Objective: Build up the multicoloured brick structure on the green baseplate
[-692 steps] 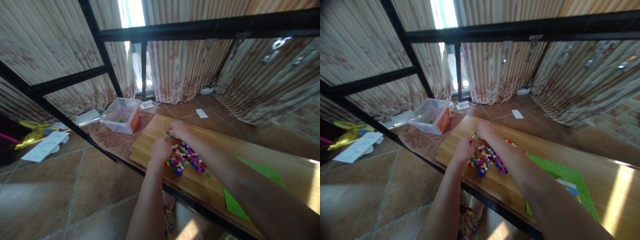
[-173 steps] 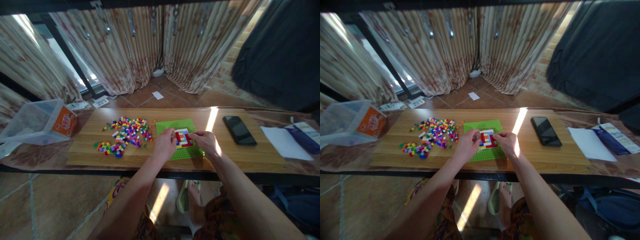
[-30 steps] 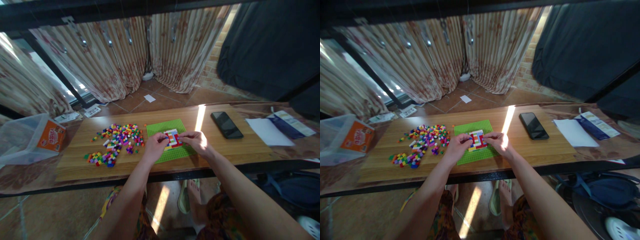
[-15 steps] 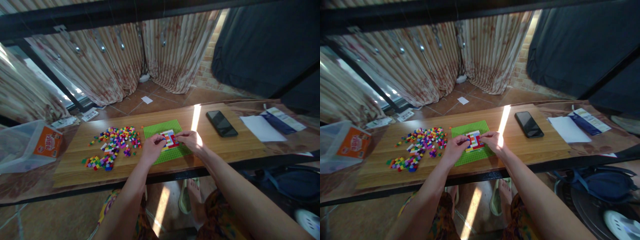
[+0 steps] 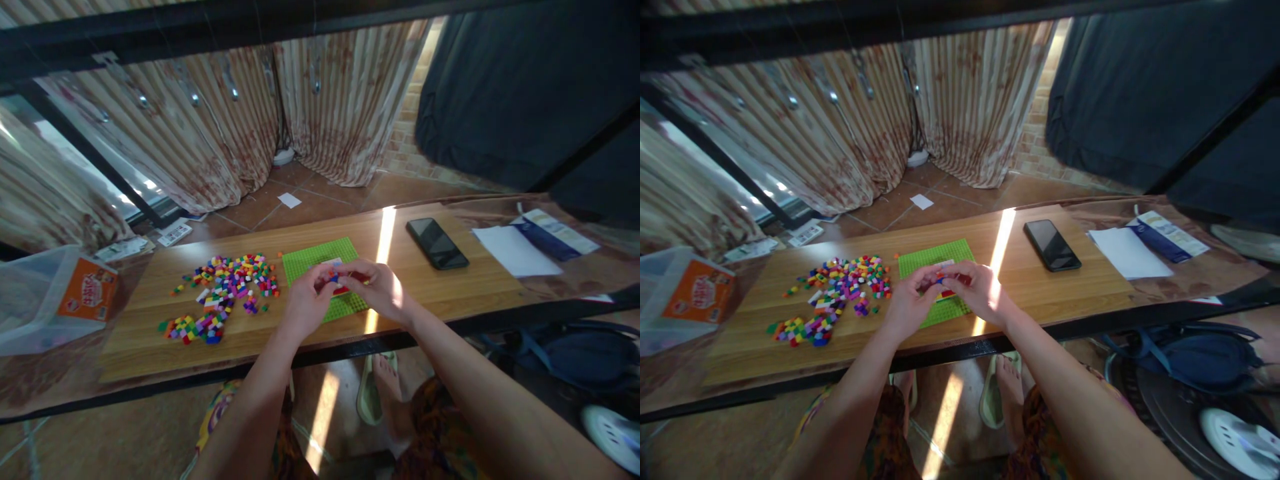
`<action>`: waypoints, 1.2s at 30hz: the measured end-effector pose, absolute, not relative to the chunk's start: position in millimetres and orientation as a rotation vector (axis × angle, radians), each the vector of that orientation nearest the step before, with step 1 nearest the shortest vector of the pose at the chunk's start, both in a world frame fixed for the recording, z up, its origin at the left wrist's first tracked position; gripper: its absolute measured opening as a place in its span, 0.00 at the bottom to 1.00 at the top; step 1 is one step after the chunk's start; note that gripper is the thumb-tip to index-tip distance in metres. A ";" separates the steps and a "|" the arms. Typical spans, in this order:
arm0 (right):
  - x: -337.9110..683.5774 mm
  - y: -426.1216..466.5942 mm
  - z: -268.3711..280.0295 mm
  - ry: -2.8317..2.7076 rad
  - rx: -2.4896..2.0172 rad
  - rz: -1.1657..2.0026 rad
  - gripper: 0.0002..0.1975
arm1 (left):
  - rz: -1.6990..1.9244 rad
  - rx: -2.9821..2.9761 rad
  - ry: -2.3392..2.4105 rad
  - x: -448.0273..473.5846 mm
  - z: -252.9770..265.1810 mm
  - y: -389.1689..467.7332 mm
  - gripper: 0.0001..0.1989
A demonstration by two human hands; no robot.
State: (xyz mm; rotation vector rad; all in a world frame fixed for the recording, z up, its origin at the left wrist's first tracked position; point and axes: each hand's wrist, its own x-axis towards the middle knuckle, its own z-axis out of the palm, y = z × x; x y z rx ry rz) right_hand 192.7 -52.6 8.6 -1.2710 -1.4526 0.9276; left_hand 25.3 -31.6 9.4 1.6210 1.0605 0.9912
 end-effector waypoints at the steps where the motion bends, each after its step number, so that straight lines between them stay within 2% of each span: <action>1: 191.7 -52.8 8.0 -1.480 -1.278 0.909 0.09 | 0.993 1.627 1.051 26.8 10.5 -32.7 0.15; 5: 202.7 -49.2 5.1 -1.437 -1.317 0.931 0.08 | 0.994 1.671 1.065 29.6 8.0 -31.7 0.16; 11: 233.5 -45.3 3.5 -1.298 -1.349 1.101 0.13 | 0.957 1.682 1.243 21.2 1.7 -21.9 0.13; 17: 226.8 -42.5 -5.4 -1.262 -1.349 1.255 0.14 | 0.952 1.686 1.262 18.1 0.8 -21.3 0.12; 24: 220.1 -36.3 -17.1 -1.204 -1.379 1.168 0.12 | 0.942 1.688 1.234 17.3 -1.1 -20.7 0.13; 36: 204.4 -38.7 -11.4 -0.929 -1.452 1.211 0.09 | 0.825 1.852 1.338 19.8 -1.6 -21.8 0.14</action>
